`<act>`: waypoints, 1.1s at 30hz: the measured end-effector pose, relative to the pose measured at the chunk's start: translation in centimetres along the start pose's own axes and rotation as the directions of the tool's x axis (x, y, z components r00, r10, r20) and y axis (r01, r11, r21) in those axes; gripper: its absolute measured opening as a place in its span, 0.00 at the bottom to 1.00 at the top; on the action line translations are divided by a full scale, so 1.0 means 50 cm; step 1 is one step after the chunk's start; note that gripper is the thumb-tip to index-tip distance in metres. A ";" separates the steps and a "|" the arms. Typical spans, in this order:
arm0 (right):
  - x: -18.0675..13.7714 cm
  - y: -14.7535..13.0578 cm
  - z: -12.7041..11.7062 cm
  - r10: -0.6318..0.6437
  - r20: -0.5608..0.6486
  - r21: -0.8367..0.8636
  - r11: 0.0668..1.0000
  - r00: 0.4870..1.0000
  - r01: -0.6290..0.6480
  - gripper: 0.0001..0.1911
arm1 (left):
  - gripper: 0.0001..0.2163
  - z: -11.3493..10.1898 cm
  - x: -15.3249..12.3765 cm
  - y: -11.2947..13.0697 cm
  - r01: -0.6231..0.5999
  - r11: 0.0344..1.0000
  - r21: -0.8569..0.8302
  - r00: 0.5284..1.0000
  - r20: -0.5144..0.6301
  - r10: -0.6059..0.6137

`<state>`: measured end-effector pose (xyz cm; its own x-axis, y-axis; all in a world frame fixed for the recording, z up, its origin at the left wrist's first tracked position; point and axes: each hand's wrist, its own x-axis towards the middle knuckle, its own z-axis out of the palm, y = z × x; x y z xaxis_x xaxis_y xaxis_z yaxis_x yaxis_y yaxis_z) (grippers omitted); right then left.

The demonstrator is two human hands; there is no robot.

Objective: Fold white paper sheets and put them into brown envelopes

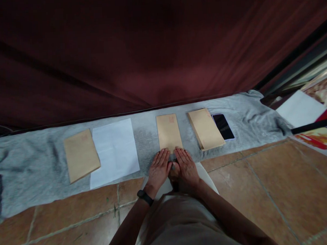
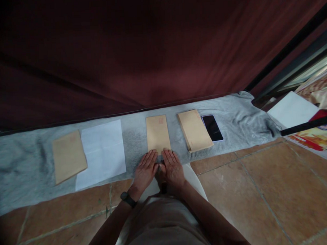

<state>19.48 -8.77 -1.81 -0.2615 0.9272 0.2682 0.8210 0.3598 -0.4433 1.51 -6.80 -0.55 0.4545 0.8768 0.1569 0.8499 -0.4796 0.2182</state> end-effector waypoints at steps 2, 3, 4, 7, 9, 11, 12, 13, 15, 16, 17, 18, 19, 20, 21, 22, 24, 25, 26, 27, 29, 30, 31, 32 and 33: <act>-0.004 0.006 -0.001 0.003 -0.004 -0.009 1.000 1.000 -0.003 0.30 | 0.24 -0.004 -0.007 -0.005 0.019 1.000 0.000 1.000 -0.006 -0.019; -0.006 0.010 -0.003 0.004 -0.004 -0.013 1.000 1.000 -0.004 0.30 | 0.24 -0.006 -0.011 -0.007 0.026 1.000 -0.002 1.000 -0.007 -0.026; -0.007 0.014 -0.004 0.005 -0.005 -0.017 1.000 1.000 -0.005 0.30 | 0.24 -0.008 -0.015 -0.009 0.033 0.999 -0.005 0.999 -0.009 -0.033; -0.011 0.022 -0.006 0.009 -0.008 -0.020 1.000 1.000 -0.009 0.30 | 0.24 -0.011 -0.023 -0.013 0.058 0.998 -0.012 0.998 -0.023 -0.058; -0.013 0.025 -0.005 0.010 -0.006 -0.026 1.000 1.000 -0.010 0.30 | 0.24 -0.013 -0.019 -0.011 0.073 0.997 -0.011 0.997 -0.038 -0.074; -0.014 0.025 -0.003 0.010 -0.004 -0.039 0.999 1.000 -0.010 0.30 | 0.24 -0.015 -0.002 0.000 0.060 0.998 -0.016 0.997 -0.046 -0.061; -0.014 0.024 -0.002 0.008 -0.005 -0.045 0.999 1.000 -0.008 0.30 | 0.24 -0.016 0.012 0.008 0.038 0.999 -0.022 0.998 -0.042 -0.039; -0.014 0.024 0.000 0.004 -0.007 -0.051 0.999 1.000 -0.004 0.30 | 0.25 -0.015 0.029 0.017 0.006 1.000 -0.030 0.999 -0.032 -0.007; -0.014 0.024 0.002 -0.006 -0.015 -0.059 0.998 1.000 0.005 0.29 | 0.25 -0.012 0.069 0.037 -0.067 0.997 -0.049 0.998 -0.002 0.067; -0.015 0.024 0.003 -0.012 -0.020 -0.061 0.998 1.000 0.010 0.29 | 0.25 -0.008 0.090 0.045 -0.081 0.995 -0.055 0.997 0.007 0.082; -0.015 0.025 0.004 -0.017 -0.026 -0.060 0.998 1.000 0.015 0.29 | 0.26 -0.003 0.110 0.052 -0.084 0.995 -0.058 0.996 0.011 0.084; -0.015 0.025 0.005 -0.020 -0.032 -0.057 0.998 0.999 0.018 0.28 | 0.27 0.003 0.128 0.056 -0.079 0.995 -0.059 0.997 0.013 0.080; -0.015 0.025 0.005 -0.021 -0.037 -0.054 0.998 0.999 0.019 0.28 | 0.28 0.010 0.144 0.057 -0.068 0.996 -0.059 0.998 0.012 0.069; -0.015 0.024 0.006 -0.021 -0.042 -0.052 0.998 0.999 0.019 0.28 | 0.29 0.016 0.157 0.055 -0.057 0.997 -0.060 0.998 0.009 0.058; -0.014 0.024 0.006 -0.018 -0.049 -0.053 0.998 0.999 0.015 0.28 | 0.30 0.023 0.167 0.051 -0.049 0.997 -0.060 0.999 0.004 0.049; -0.014 0.023 0.007 -0.012 -0.058 -0.057 0.998 0.998 0.008 0.28 | 0.30 0.029 0.175 0.044 -0.042 0.997 -0.060 0.999 -0.002 0.042; -0.013 0.021 0.007 0.000 -0.078 -0.065 0.998 0.997 -0.005 0.28 | 0.31 0.037 0.186 0.028 -0.036 0.998 -0.056 0.999 -0.012 0.035; -0.012 0.020 0.007 0.003 -0.082 -0.064 0.998 0.997 -0.008 0.28 | 0.31 0.040 0.190 0.019 -0.033 0.998 -0.051 0.999 -0.016 0.032; -0.011 0.020 0.006 0.004 -0.081 -0.061 0.998 0.997 -0.009 0.29 | 0.31 0.042 0.194 0.010 -0.030 0.999 -0.046 0.999 -0.016 0.029; -0.011 0.020 0.006 0.004 -0.074 -0.057 0.998 0.997 -0.008 0.29 | 0.31 0.044 0.199 0.002 -0.024 0.999 -0.039 1.000 -0.017 0.024; -0.010 0.020 0.004 0.007 -0.055 -0.051 0.999 0.998 -0.010 0.30 | 0.31 0.046 0.211 -0.010 -0.010 1.000 -0.025 1.000 -0.019 0.009; -0.010 0.021 0.003 0.009 -0.046 -0.052 0.999 0.999 -0.012 0.30 | 0.31 0.046 0.219 -0.015 -0.002 1.000 -0.019 1.000 -0.021 0.001; -0.010 0.021 0.003 0.011 -0.042 -0.054 0.998 0.999 -0.013 0.30 | 0.31 0.047 0.227 -0.020 0.006 1.000 -0.015 1.000 -0.024 -0.006; -0.010 0.022 0.002 0.010 -0.040 -0.055 0.998 0.999 -0.012 0.29 | 0.31 0.048 0.236 -0.024 0.012 1.000 -0.012 1.000 -0.027 -0.013; -0.010 0.022 0.002 0.007 -0.043 -0.054 0.998 0.999 -0.010 0.29 | 0.30 0.048 0.246 -0.028 0.019 1.000 -0.012 0.999 -0.030 -0.019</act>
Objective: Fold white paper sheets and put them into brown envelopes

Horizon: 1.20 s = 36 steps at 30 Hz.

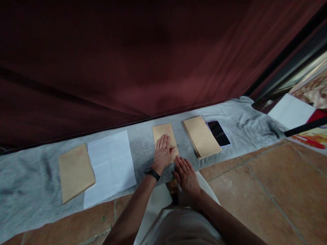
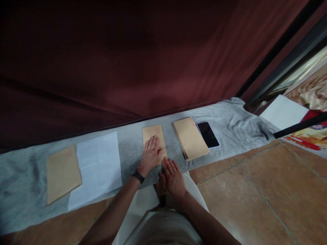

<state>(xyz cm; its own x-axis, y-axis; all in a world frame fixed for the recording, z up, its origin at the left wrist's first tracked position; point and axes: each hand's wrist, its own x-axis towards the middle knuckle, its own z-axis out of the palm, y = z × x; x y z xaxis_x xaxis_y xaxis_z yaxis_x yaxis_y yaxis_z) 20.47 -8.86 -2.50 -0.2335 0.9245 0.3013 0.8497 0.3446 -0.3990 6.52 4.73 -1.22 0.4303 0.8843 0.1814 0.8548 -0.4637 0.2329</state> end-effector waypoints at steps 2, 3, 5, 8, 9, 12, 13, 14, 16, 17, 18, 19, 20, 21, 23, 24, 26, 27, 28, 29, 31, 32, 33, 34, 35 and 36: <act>0.000 0.000 -0.001 -0.005 -0.013 0.004 1.000 1.000 0.005 0.29 | 0.30 -0.001 0.016 -0.009 0.014 1.000 -0.005 1.000 -0.007 -0.014; 0.000 0.000 -0.001 -0.007 -0.020 0.006 1.000 1.000 0.007 0.29 | 0.30 -0.002 0.023 -0.013 0.022 1.000 -0.009 1.000 -0.012 -0.022; 0.001 -0.001 -0.001 -0.010 -0.028 0.008 1.000 1.000 0.010 0.29 | 0.30 -0.004 0.031 -0.024 0.041 0.999 -0.018 0.999 -0.023 -0.041; 0.002 -0.002 -0.001 -0.009 -0.028 0.006 1.000 1.000 0.009 0.29 | 0.30 -0.007 0.031 -0.042 0.075 0.997 -0.023 0.996 -0.038 -0.076; 0.002 -0.003 -0.002 -0.005 -0.027 0.006 1.000 1.000 0.005 0.29 | 0.30 -0.008 0.028 -0.048 0.087 0.996 -0.022 0.995 -0.042 -0.088; 0.004 -0.003 -0.004 0.004 -0.027 0.005 1.000 1.000 -0.004 0.29 | 0.30 -0.011 0.021 -0.067 0.119 0.993 -0.013 0.992 -0.031 -0.120; 0.004 -0.004 -0.006 0.004 -0.025 0.004 1.000 1.000 -0.004 0.29 | 0.30 -0.013 0.018 -0.073 0.134 0.991 -0.009 0.991 -0.019 -0.135; 0.005 -0.004 -0.007 0.002 -0.022 0.003 1.000 1.000 -0.002 0.29 | 0.29 -0.016 0.016 -0.078 0.153 0.988 -0.003 0.988 -0.007 -0.153; 0.007 -0.005 -0.009 -0.003 -0.017 -0.001 1.000 1.000 0.003 0.28 | 0.29 -0.025 0.007 -0.084 0.194 0.981 0.004 0.981 0.010 -0.194; 0.007 -0.005 -0.009 -0.003 -0.017 -0.004 1.000 1.000 0.003 0.28 | 0.29 -0.031 0.000 -0.083 0.207 0.978 -0.002 0.978 0.006 -0.207; 0.007 -0.005 -0.009 -0.004 -0.017 -0.006 1.000 1.000 0.004 0.27 | 0.28 -0.037 -0.010 -0.079 0.209 0.978 -0.015 0.978 -0.002 -0.209; 0.007 -0.005 -0.009 -0.004 -0.015 -0.008 1.000 1.000 0.004 0.28 | 0.28 -0.044 -0.024 -0.072 0.202 0.979 -0.032 0.979 -0.013 -0.202; 0.006 -0.005 -0.008 -0.003 -0.013 -0.011 1.000 1.000 0.002 0.28 | 0.28 -0.050 -0.042 -0.062 0.176 0.982 -0.061 0.984 -0.029 -0.178; 0.005 -0.004 -0.007 -0.001 -0.009 -0.014 1.000 1.000 0.000 0.28 | 0.28 -0.054 -0.064 -0.048 0.151 0.986 -0.073 0.988 -0.029 -0.153; 0.003 -0.003 -0.005 0.004 0.004 -0.021 1.000 1.000 -0.004 0.28 | 0.27 -0.059 -0.115 -0.017 0.066 0.992 -0.107 0.997 -0.031 -0.070; 0.002 -0.002 -0.004 0.005 0.010 -0.024 1.000 1.000 -0.005 0.28 | 0.27 -0.059 -0.142 0.000 0.015 0.993 -0.114 0.999 -0.035 -0.019; 0.000 -0.001 -0.003 0.002 0.019 -0.026 1.000 1.000 -0.001 0.28 | 0.28 -0.055 -0.192 0.027 -0.077 0.992 -0.097 0.997 -0.024 0.075; -0.001 0.000 -0.003 -0.003 0.025 -0.026 1.000 1.000 0.004 0.28 | 0.27 -0.052 -0.212 0.037 -0.121 0.989 -0.085 0.993 -0.001 0.122; -0.001 0.001 -0.003 -0.008 0.029 -0.025 1.000 1.000 0.008 0.28 | 0.27 -0.049 -0.228 0.044 -0.140 0.988 -0.069 0.990 0.012 0.142; -0.001 0.001 -0.003 -0.010 0.034 -0.025 1.000 0.999 0.011 0.28 | 0.27 -0.047 -0.239 0.048 -0.151 0.987 -0.052 0.988 0.024 0.153; -0.001 0.000 -0.005 -0.009 0.040 -0.024 1.000 0.999 0.010 0.28 | 0.26 -0.044 -0.249 0.049 -0.149 0.989 -0.021 0.988 0.037 0.150; -0.001 -0.001 -0.006 -0.007 0.039 -0.023 1.000 0.999 0.008 0.28 | 0.26 -0.043 -0.249 0.048 -0.146 0.989 -0.011 0.988 0.043 0.147; 0.000 -0.002 -0.008 -0.006 0.034 -0.020 1.000 0.999 0.006 0.27 | 0.25 -0.043 -0.247 0.046 -0.144 0.989 -0.006 0.988 0.048 0.145; 0.002 -0.003 -0.009 -0.006 0.029 -0.017 1.000 1.000 0.006 0.27 | 0.25 -0.043 -0.245 0.045 -0.143 0.990 -0.006 0.988 0.053 0.143; 0.003 -0.005 -0.011 -0.008 0.026 -0.011 1.000 1.000 0.008 0.27 | 0.25 -0.043 -0.242 0.044 -0.142 0.990 -0.010 0.988 0.056 0.142; 0.006 -0.006 -0.012 -0.013 0.026 -0.004 1.000 1.000 0.013 0.27 | 0.25 -0.044 -0.240 0.043 -0.139 0.990 -0.018 0.989 0.056 0.140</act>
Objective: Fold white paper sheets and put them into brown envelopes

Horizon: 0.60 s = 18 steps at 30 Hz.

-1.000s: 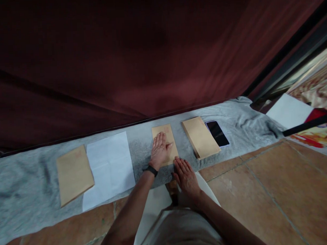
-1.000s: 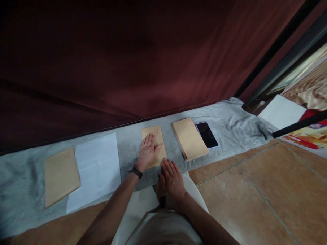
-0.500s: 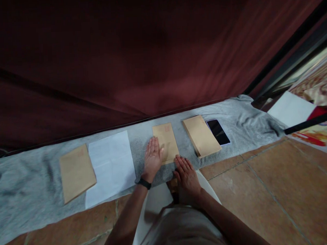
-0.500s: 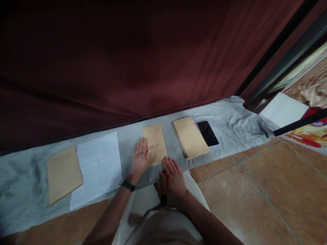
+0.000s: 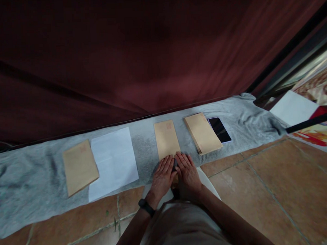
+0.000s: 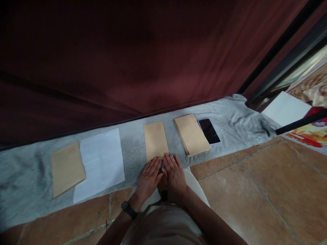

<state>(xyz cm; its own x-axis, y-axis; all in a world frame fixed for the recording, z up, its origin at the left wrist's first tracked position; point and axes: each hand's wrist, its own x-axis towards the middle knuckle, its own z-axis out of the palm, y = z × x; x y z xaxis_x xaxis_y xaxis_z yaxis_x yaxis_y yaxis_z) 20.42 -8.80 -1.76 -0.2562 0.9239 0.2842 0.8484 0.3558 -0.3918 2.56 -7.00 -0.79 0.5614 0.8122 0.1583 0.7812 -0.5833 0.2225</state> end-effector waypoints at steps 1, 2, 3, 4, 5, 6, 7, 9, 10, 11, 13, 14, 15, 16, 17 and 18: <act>0.003 -0.001 -0.001 -0.008 0.004 0.011 1.000 1.000 0.008 0.27 | 0.25 -0.001 0.001 -0.001 0.003 1.000 -0.010 1.000 -0.002 -0.003; 0.006 -0.002 -0.002 -0.017 0.011 0.023 1.000 1.000 0.017 0.27 | 0.25 -0.002 0.002 -0.001 0.007 1.000 -0.021 1.000 -0.003 -0.007; 0.009 -0.003 -0.003 -0.028 0.020 0.038 0.999 0.999 0.027 0.27 | 0.25 -0.003 0.002 -0.002 0.009 0.999 -0.032 1.000 -0.004 -0.009; 0.013 -0.003 -0.003 -0.039 0.028 0.053 0.998 0.999 0.038 0.27 | 0.25 -0.004 0.002 -0.002 0.010 0.999 -0.042 1.000 -0.002 -0.010; 0.015 -0.003 -0.003 -0.050 0.034 0.066 0.997 0.998 0.047 0.27 | 0.26 -0.005 0.002 -0.002 0.012 0.999 -0.047 1.000 0.001 -0.012; 0.017 -0.002 -0.002 -0.058 0.038 0.075 0.996 0.998 0.055 0.26 | 0.26 -0.006 0.001 -0.002 0.014 0.999 -0.050 1.000 0.007 -0.013; 0.018 0.000 -0.001 -0.063 0.040 0.078 0.995 0.997 0.060 0.26 | 0.26 -0.007 0.001 -0.002 0.015 0.999 -0.050 1.000 0.013 -0.014; 0.018 0.004 -0.001 -0.065 0.043 0.069 0.996 0.997 0.062 0.26 | 0.26 -0.008 0.000 -0.001 0.021 0.999 -0.046 1.000 0.019 -0.020; 0.016 0.007 -0.002 -0.062 0.046 0.058 0.997 0.997 0.059 0.26 | 0.26 -0.008 -0.001 -0.001 0.025 0.999 -0.043 1.000 0.019 -0.024; 0.014 0.010 -0.003 -0.056 0.051 0.044 0.998 0.997 0.053 0.26 | 0.26 -0.008 -0.002 -0.001 0.029 0.999 -0.039 0.999 0.017 -0.028; 0.010 0.017 -0.007 -0.039 0.058 0.015 0.999 0.998 0.038 0.27 | 0.26 -0.008 -0.006 -0.002 0.041 0.999 -0.032 0.999 0.006 -0.041; 0.007 0.020 -0.010 -0.030 0.060 0.001 1.000 0.998 0.030 0.27 | 0.26 -0.008 -0.009 -0.003 0.050 0.998 -0.029 0.999 0.000 -0.050; 0.005 0.023 -0.013 -0.020 0.060 -0.012 1.000 0.998 0.020 0.27 | 0.26 -0.009 -0.012 -0.004 0.061 0.998 -0.027 0.998 -0.006 -0.061; 0.003 0.026 -0.015 -0.008 0.058 -0.024 1.000 0.998 0.010 0.27 | 0.26 -0.010 -0.015 -0.005 0.074 0.997 -0.024 0.997 -0.012 -0.075; 0.002 0.029 -0.017 0.003 0.054 -0.035 0.999 0.999 -0.001 0.27 | 0.25 -0.011 -0.018 -0.006 0.091 0.996 -0.021 0.996 -0.021 -0.091; 0.001 0.030 -0.019 0.017 0.050 -0.044 0.999 0.999 -0.014 0.27 | 0.25 -0.011 -0.020 -0.006 0.107 0.994 -0.017 0.994 -0.030 -0.107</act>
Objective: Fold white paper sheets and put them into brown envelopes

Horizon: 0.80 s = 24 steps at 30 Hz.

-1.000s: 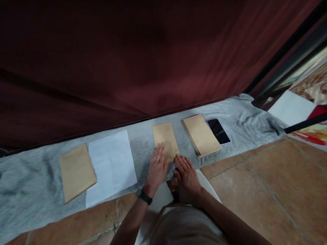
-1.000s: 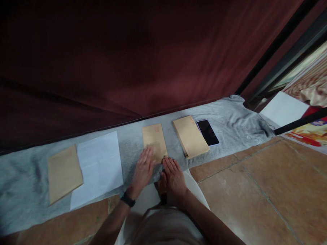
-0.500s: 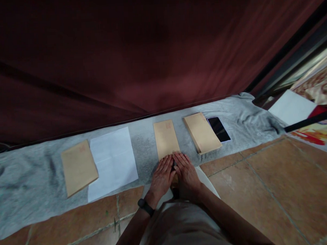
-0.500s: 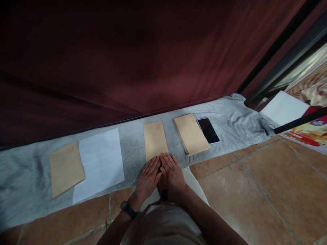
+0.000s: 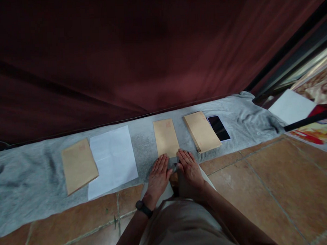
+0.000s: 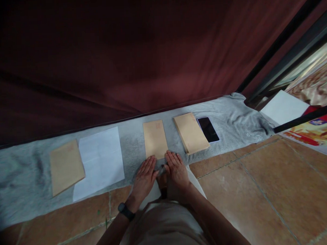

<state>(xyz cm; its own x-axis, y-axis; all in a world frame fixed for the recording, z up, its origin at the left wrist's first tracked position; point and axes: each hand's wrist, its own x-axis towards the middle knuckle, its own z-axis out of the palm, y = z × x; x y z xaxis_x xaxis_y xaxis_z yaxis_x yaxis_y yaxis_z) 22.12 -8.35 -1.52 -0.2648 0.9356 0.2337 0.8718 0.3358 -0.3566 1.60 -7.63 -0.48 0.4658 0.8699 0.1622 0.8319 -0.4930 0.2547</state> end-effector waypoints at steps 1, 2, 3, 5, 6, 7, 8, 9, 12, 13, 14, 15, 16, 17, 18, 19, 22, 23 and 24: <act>0.001 0.001 -0.001 0.019 -0.005 -0.007 1.000 1.000 -0.019 0.27 | 0.25 0.000 -0.001 0.000 0.014 1.000 0.005 1.000 -0.008 -0.014; 0.003 0.001 -0.001 0.046 -0.012 -0.013 0.999 0.999 -0.046 0.26 | 0.24 0.000 -0.002 0.001 0.026 1.000 0.012 1.000 -0.017 -0.025; 0.007 0.000 0.000 0.081 -0.021 -0.018 0.997 0.996 -0.082 0.26 | 0.24 0.001 -0.002 0.003 0.035 0.999 0.019 0.999 -0.025 -0.035; 0.019 -0.004 0.003 0.168 -0.048 -0.029 0.985 0.985 -0.170 0.23 | 0.23 0.006 0.001 0.008 0.055 0.998 0.029 0.998 -0.039 -0.054; 0.027 -0.005 0.006 0.212 -0.069 -0.033 0.976 0.975 -0.215 0.22 | 0.23 0.009 0.003 0.011 0.066 0.997 0.031 0.997 -0.047 -0.065; 0.035 -0.007 0.008 0.249 -0.093 -0.035 0.967 0.964 -0.253 0.21 | 0.23 0.012 0.005 0.014 0.077 0.997 0.032 0.996 -0.054 -0.075; 0.045 -0.008 0.011 0.277 -0.118 -0.031 0.959 0.954 -0.282 0.20 | 0.23 0.014 0.007 0.018 0.086 0.996 0.030 0.995 -0.060 -0.084; 0.054 -0.008 0.013 0.298 -0.139 -0.020 0.953 0.945 -0.303 0.19 | 0.23 0.016 0.009 0.020 0.090 0.996 0.029 0.994 -0.062 -0.088; 0.079 -0.002 0.019 0.349 -0.169 0.059 0.937 0.922 -0.344 0.15 | 0.23 0.018 0.014 0.026 0.088 0.996 0.026 0.995 -0.059 -0.086; 0.086 0.003 0.020 0.369 -0.172 0.105 0.929 0.913 -0.355 0.13 | 0.23 0.017 0.016 0.027 0.087 0.996 0.025 0.995 -0.057 -0.086; 0.093 0.007 0.020 0.391 -0.172 0.166 0.916 0.904 -0.364 0.11 | 0.24 0.015 0.017 0.029 0.088 0.996 0.023 0.995 -0.057 -0.086; 0.098 0.012 0.021 0.413 -0.169 0.248 0.897 0.895 -0.367 0.10 | 0.24 0.013 0.019 0.030 0.090 0.996 0.021 0.994 -0.058 -0.088; 0.103 0.017 0.021 0.433 -0.156 0.347 0.866 0.888 -0.361 0.09 | 0.24 0.010 0.020 0.032 0.094 0.995 0.019 0.994 -0.061 -0.093; 0.107 0.020 0.020 0.452 -0.133 0.454 0.819 0.882 -0.351 0.08 | 0.24 0.007 0.022 0.033 0.102 0.995 0.018 0.993 -0.065 -0.101; 0.110 0.022 0.019 0.471 -0.100 0.554 0.758 0.876 -0.344 0.08 | 0.24 0.004 0.024 0.035 0.113 0.994 0.016 0.991 -0.069 -0.111; 0.112 0.022 0.018 0.488 -0.057 0.638 0.689 0.871 -0.344 0.08 | 0.24 0.001 0.026 0.037 0.124 0.992 0.016 0.990 -0.073 -0.122; 0.118 0.011 0.008 0.501 0.099 0.781 0.497 0.860 -0.379 0.13 | 0.23 -0.010 0.037 0.044 0.154 0.988 0.020 0.986 -0.074 -0.152; 0.120 0.004 0.002 0.492 0.127 0.799 0.463 0.861 -0.383 0.15 | 0.22 -0.015 0.042 0.047 0.165 0.986 0.022 0.984 -0.078 -0.163; 0.123 -0.005 -0.007 0.476 0.135 0.808 0.456 0.869 -0.374 0.15 | 0.21 -0.020 0.048 0.050 0.180 0.983 0.022 0.980 -0.086 -0.178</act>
<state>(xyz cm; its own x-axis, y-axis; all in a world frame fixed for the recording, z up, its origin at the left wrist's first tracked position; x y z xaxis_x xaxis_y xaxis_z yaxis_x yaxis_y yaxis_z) 20.40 -2.72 0.33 0.1289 0.9877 -0.0883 0.1634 -0.1090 -0.9805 4.50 -6.79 1.51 0.2830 0.9390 0.1954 0.9087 -0.3277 0.2587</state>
